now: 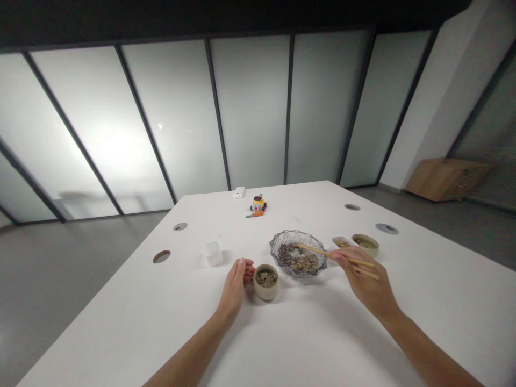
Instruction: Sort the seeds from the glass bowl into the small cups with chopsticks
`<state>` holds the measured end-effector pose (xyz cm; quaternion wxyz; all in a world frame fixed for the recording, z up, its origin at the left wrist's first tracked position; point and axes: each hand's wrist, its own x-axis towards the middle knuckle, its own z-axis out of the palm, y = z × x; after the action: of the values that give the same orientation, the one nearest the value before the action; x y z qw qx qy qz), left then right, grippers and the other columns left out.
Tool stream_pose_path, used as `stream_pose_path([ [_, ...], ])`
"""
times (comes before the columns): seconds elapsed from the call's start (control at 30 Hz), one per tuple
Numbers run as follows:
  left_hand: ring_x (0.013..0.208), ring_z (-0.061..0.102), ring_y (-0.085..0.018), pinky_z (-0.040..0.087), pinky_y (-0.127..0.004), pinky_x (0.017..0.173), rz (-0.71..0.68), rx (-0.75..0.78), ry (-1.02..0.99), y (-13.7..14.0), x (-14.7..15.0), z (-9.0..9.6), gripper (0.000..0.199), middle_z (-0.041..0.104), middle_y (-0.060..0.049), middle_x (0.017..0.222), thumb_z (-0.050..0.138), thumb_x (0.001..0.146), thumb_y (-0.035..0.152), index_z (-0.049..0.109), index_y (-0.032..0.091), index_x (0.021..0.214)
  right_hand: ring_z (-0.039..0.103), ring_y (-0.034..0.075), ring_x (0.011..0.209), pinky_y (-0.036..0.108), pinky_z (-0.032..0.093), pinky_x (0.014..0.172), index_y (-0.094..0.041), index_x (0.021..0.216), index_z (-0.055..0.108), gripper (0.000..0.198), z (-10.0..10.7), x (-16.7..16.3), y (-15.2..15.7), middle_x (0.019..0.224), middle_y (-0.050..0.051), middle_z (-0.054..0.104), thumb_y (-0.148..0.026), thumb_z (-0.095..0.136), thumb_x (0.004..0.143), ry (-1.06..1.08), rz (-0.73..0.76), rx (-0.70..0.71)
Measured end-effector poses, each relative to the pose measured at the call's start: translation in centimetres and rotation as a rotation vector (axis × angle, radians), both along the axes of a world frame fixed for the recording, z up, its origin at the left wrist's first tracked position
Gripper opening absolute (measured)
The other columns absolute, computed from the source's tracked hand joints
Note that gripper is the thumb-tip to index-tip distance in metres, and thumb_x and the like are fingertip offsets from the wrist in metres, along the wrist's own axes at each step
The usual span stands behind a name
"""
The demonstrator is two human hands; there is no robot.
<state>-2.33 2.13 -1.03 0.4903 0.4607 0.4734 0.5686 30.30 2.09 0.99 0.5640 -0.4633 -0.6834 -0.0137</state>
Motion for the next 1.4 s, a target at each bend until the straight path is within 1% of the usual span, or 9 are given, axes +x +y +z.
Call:
stream_pose_path([
  [0.17,0.084,0.067,-0.024,0.053,-0.037,0.082,0.002,0.004,-0.006,0.0,0.1,0.1,0.079,0.073,-0.008,0.088,0.064,0.077,0.095,0.072,0.018,0.094,0.078,0.024,0.087,0.036,0.062,0.077,-0.026,0.094,0.081,0.020,-0.3,-0.1,0.2,0.094,0.005,0.082,-0.040,0.069,0.102,0.020,0.071,-0.009],
  [0.37,0.083,0.068,-0.024,0.054,-0.037,0.081,0.009,-0.006,-0.004,0.1,0.1,0.1,0.080,0.073,-0.007,0.086,0.065,0.075,0.096,0.072,0.018,0.094,0.079,0.024,0.084,0.036,0.064,0.076,-0.026,0.095,0.082,0.016,0.6,-0.3,-0.1,0.092,0.005,0.082,-0.035,0.071,0.101,-0.010,0.116,0.036],
  [0.57,0.083,0.068,-0.025,0.054,-0.038,0.081,0.006,-0.009,0.007,0.2,0.1,-0.1,0.078,0.074,-0.008,0.088,0.065,0.077,0.094,0.072,0.019,0.095,0.078,0.022,0.082,0.036,0.064,0.078,-0.026,0.093,0.082,0.016,1.0,-0.2,-0.2,0.090,0.004,0.082,-0.032,0.070,0.101,-0.016,0.092,0.077],
  [0.73,0.083,0.068,-0.024,0.054,-0.037,0.080,0.007,-0.011,-0.008,0.2,0.1,-0.1,0.080,0.074,-0.008,0.086,0.065,0.076,0.095,0.073,0.018,0.094,0.079,0.024,0.085,0.038,0.065,0.080,-0.027,0.091,0.083,0.021,0.5,0.3,-0.1,0.092,0.005,0.082,-0.042,0.070,0.101,0.070,0.041,0.005],
  [0.83,0.083,0.068,-0.024,0.054,-0.037,0.080,0.007,-0.009,-0.006,0.3,0.1,-0.2,0.079,0.074,-0.007,0.087,0.065,0.076,0.095,0.073,0.018,0.095,0.079,0.026,0.090,0.043,0.068,0.086,-0.027,0.089,0.085,0.031,0.5,0.3,0.0,0.096,0.007,0.083,-0.055,0.075,0.095,0.265,0.024,-0.108],
  [0.93,0.083,0.068,-0.024,0.054,-0.037,0.080,0.009,-0.001,-0.001,0.3,0.1,-0.2,0.078,0.074,-0.008,0.087,0.065,0.077,0.094,0.073,0.018,0.094,0.081,0.026,0.092,0.045,0.070,0.089,-0.025,0.086,0.084,0.039,0.9,-0.2,0.1,0.102,0.007,0.083,-0.063,0.082,0.086,0.666,0.104,-0.238],
  [1.1,0.082,0.068,-0.023,0.054,-0.036,0.080,0.000,-0.003,-0.025,0.3,0.1,-0.1,0.078,0.074,-0.007,0.086,0.066,0.077,0.093,0.073,0.018,0.095,0.082,0.022,0.093,0.039,0.073,0.087,-0.024,0.078,0.079,0.040,2.3,-0.8,0.3,0.089,0.001,0.083,-0.056,0.099,0.067,1.160,0.298,-0.336],
  [1.3,0.081,0.068,-0.023,0.054,-0.036,0.079,0.002,-0.002,-0.031,0.3,0.1,-0.1,0.078,0.074,-0.007,0.086,0.067,0.076,0.094,0.073,0.018,0.094,0.082,0.017,0.083,0.026,0.072,0.077,-0.024,0.079,0.077,0.053,3.5,-1.2,-0.1,0.083,-0.004,0.081,-0.039,0.111,0.042,1.477,0.333,-0.490],
  [1.4,0.082,0.068,-0.024,0.054,-0.037,0.080,0.006,-0.006,-0.026,0.3,0.1,-0.1,0.077,0.074,-0.007,0.086,0.067,0.076,0.093,0.073,0.018,0.094,0.081,0.015,0.079,0.025,0.072,0.075,-0.025,0.080,0.077,0.053,3.5,-1.7,-0.4,0.081,-0.005,0.080,-0.039,0.111,0.042,1.488,0.341,-0.531],
])
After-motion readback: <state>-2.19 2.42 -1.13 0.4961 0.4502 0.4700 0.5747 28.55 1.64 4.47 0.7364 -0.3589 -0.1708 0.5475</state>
